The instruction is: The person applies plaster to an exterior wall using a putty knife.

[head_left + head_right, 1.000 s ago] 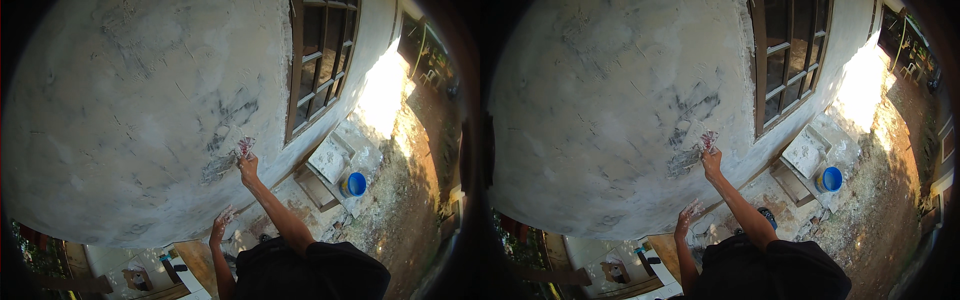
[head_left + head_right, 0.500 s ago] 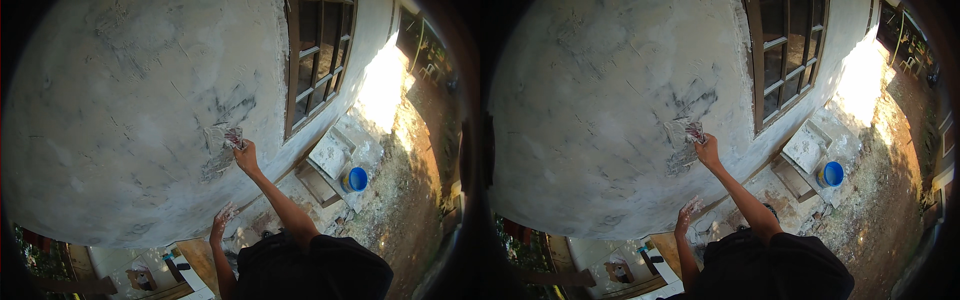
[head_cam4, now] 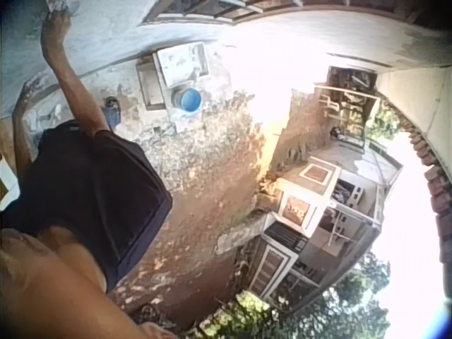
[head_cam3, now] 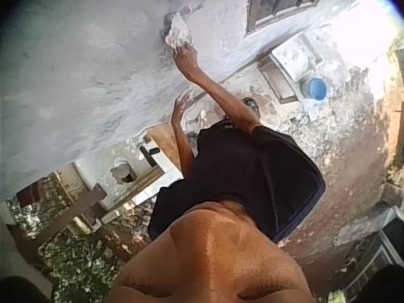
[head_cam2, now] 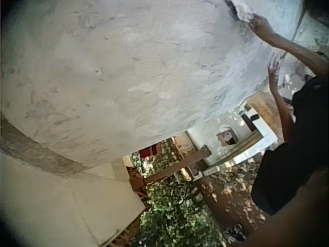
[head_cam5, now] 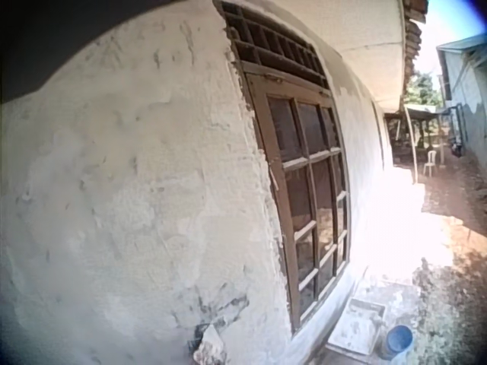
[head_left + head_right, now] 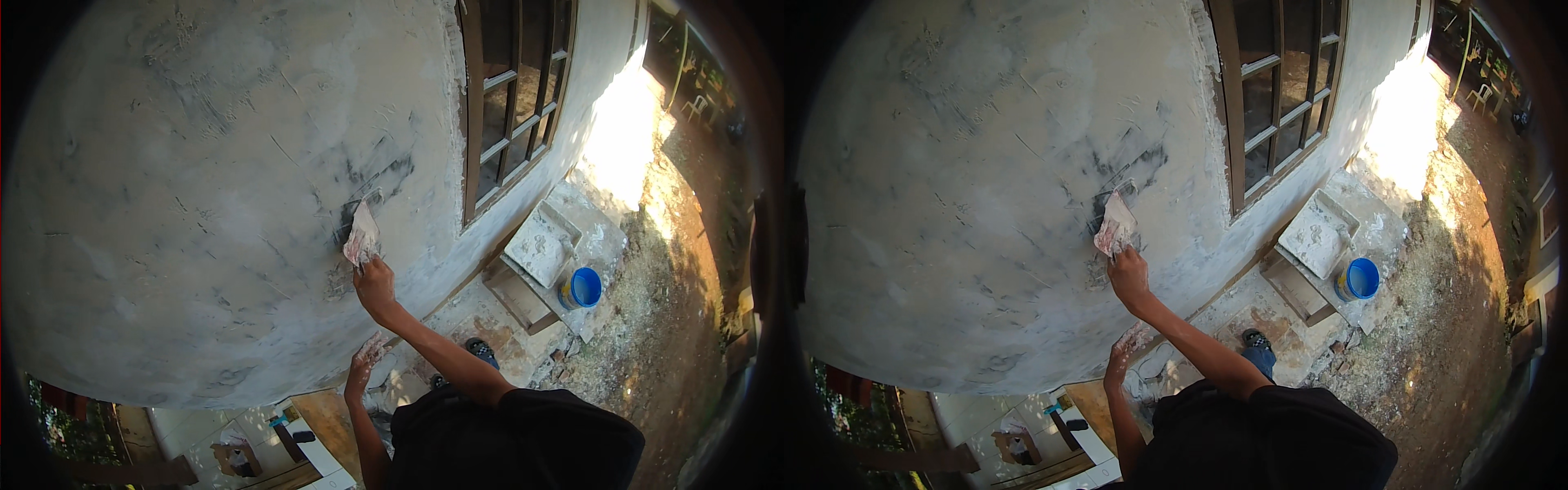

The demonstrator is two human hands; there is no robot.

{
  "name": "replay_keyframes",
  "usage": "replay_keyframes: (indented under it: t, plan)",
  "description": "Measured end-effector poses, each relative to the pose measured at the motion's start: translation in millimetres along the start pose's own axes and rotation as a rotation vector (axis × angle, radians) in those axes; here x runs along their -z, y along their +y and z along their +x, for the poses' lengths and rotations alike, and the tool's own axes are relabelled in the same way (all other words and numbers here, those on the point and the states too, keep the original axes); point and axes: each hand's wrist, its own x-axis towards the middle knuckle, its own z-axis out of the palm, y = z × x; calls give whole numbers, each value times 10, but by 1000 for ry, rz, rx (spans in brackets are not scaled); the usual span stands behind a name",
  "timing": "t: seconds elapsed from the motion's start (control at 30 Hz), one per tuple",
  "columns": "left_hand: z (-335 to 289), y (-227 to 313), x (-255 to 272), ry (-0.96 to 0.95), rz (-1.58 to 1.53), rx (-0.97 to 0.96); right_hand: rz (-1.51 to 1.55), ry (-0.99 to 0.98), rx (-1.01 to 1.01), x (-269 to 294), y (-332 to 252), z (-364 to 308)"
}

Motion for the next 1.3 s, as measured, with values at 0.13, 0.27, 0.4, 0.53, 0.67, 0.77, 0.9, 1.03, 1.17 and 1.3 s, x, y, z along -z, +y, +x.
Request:
replay_keyframes:
  t: [0.13,0.27,0.4,0.53,0.67,0.77,0.9,1.03,1.17,1.3]
  plan:
    - [-145,-414,219,145,101,46,-84,-98,113,-278,-2,-159]
    - [-170,37,16,32,-33,-22,31,-128,46,5,-30,-313]
    - [-162,332,-70,36,-52,69,340,-104,84,676,117,-43]
    - [-83,157,-1,-1,-9,54,353,-95,81,754,362,515]
    - [-38,296,-175,-22,-7,7,302,-23,-207,664,795,727]
    - [-63,312,-187,-5,18,16,496,-40,-403,749,933,766]
    - [-159,270,-124,41,-1,40,724,190,-395,941,551,541]
    - [-220,251,-98,68,57,43,305,354,-113,714,493,535]
    - [-220,266,-140,51,57,38,109,251,129,145,441,227]
    - [-326,423,-164,89,-7,53,42,132,93,-259,194,-91]
